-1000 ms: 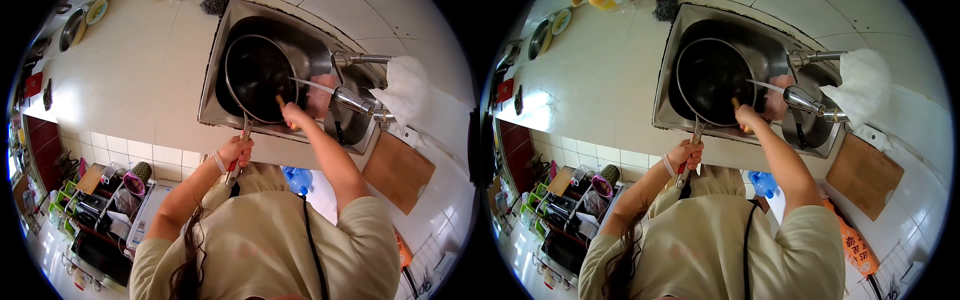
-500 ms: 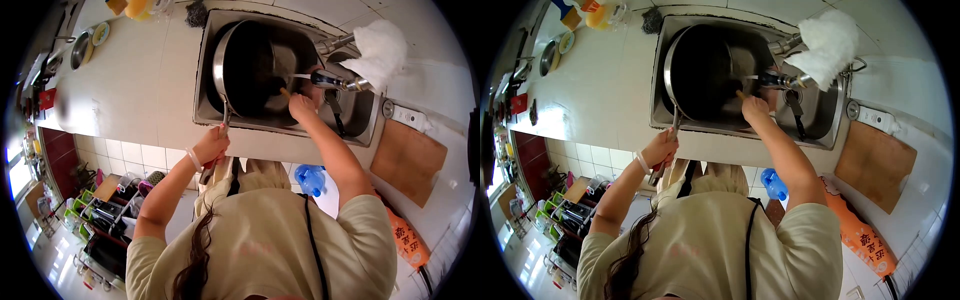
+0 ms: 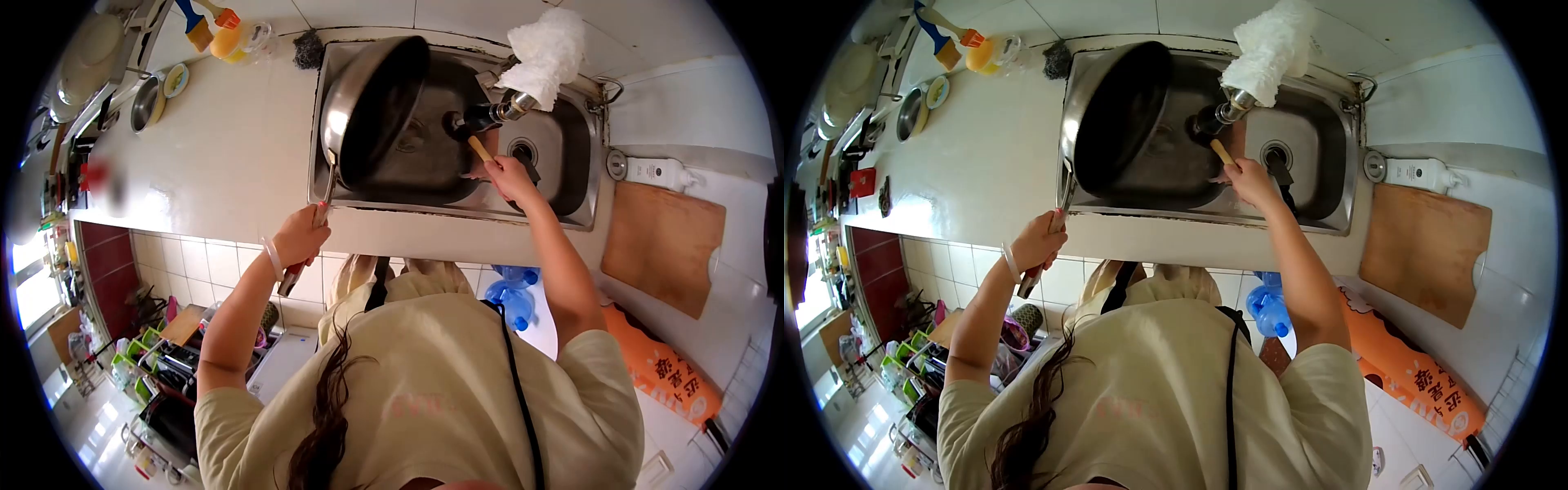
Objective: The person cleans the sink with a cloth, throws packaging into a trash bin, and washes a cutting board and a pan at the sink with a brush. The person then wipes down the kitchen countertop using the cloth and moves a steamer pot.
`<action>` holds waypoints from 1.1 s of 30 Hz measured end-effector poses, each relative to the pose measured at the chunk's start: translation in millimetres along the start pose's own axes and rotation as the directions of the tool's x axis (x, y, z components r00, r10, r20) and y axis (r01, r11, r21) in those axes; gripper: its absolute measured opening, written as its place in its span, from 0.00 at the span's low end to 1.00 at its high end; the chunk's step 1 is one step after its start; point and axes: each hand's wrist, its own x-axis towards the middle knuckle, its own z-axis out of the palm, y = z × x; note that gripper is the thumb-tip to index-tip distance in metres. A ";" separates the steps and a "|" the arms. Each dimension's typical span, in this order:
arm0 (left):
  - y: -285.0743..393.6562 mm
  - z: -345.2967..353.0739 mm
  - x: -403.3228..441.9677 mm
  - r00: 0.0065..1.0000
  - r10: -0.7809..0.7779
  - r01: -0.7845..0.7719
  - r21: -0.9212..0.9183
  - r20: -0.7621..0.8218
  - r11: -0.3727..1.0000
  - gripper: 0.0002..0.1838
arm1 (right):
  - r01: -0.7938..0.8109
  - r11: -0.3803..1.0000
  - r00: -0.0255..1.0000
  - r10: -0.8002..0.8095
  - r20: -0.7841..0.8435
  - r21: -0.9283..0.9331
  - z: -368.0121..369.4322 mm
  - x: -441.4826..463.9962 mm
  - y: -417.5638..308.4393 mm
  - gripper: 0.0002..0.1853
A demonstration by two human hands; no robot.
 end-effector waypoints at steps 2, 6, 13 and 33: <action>-7.9 1.9 7.3 0.969 0.025 0.107 -0.507 0.246 0.856 0.06 | 0.243 0.943 0.959 -0.269 -0.094 -0.226 -5.7 2.8 9.5 0.13; -45.8 24.2 41.8 0.812 0.308 0.348 -0.835 0.495 0.426 0.02 | 0.394 0.731 0.846 -0.526 -0.091 -0.557 -15.7 13.3 -16.8 0.13; -63.5 113.7 70.6 0.730 0.573 0.420 -0.906 0.372 0.053 0.03 | 0.613 0.709 0.726 -0.680 -0.104 -0.349 -4.8 92.7 -40.9 0.10; 15.6 26.5 -86.4 0.908 0.126 -0.003 0.295 -0.399 0.956 0.15 | 0.512 0.569 0.354 -0.822 -0.446 -0.644 64.7 47.9 8.7 0.24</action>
